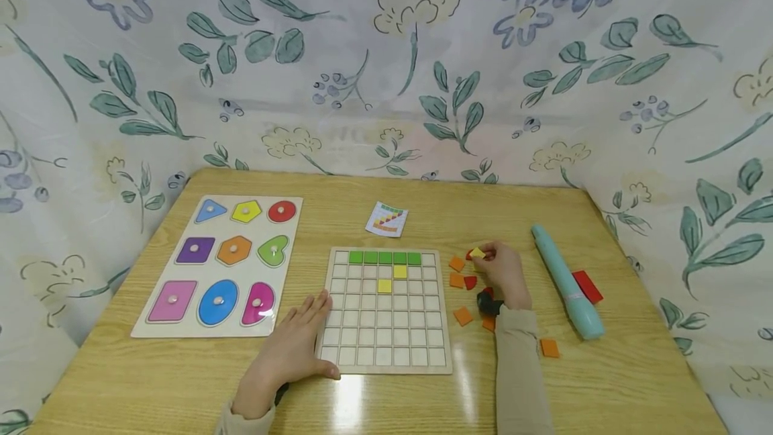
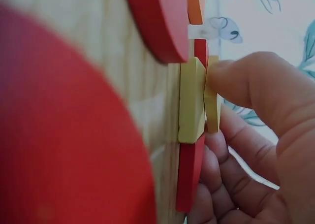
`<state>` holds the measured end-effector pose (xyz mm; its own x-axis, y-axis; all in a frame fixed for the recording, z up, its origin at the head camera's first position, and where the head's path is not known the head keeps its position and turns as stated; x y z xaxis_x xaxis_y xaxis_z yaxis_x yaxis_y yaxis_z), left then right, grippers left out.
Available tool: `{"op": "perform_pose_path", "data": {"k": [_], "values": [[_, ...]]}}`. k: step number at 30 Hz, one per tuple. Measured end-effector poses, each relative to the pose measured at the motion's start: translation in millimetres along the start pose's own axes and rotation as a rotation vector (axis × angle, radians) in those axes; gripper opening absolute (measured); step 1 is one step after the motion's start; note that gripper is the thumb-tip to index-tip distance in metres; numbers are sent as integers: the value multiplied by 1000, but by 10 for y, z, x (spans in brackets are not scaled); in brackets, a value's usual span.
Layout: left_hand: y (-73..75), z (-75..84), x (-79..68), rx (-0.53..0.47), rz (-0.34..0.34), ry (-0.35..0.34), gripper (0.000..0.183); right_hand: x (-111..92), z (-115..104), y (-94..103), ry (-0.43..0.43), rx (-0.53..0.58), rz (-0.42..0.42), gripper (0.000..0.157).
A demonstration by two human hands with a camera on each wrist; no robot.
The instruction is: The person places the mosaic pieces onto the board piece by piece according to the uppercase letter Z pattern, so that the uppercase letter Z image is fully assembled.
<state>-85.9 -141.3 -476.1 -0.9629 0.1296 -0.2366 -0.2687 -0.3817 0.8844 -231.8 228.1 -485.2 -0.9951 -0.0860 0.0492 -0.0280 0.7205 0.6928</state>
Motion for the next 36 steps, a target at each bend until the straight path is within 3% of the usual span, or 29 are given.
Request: {"op": "perform_pose_path", "data": {"k": [12, 21, 28, 36], "values": [[-5, -6, 3, -5, 9, 9, 122, -46, 2, -11, 33, -59, -21, 34], [-6, -7, 0, -1, 5, 2, 122, -73, -12, -1, 33, -4, -34, 28], [-8, -4, -1, 1, 10, 0, 122, -110, -296, -42, 137, 24, -21, 30], [10, 8, -13, -14, 7, -3, 121, -143, -725, -289, 246, 98, -78, 22]]}}
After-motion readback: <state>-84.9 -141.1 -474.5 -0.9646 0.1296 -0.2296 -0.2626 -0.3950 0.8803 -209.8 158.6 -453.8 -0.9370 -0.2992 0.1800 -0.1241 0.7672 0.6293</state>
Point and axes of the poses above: each hand's wrist, its own x-axis towards the middle knuckle, its own y-axis out of the back of the hand, z = x × y, the point moved 5 cm from there along x, towards the middle knuckle, and after that the axes turned 11 degrees about y, right-handed, at the moved point
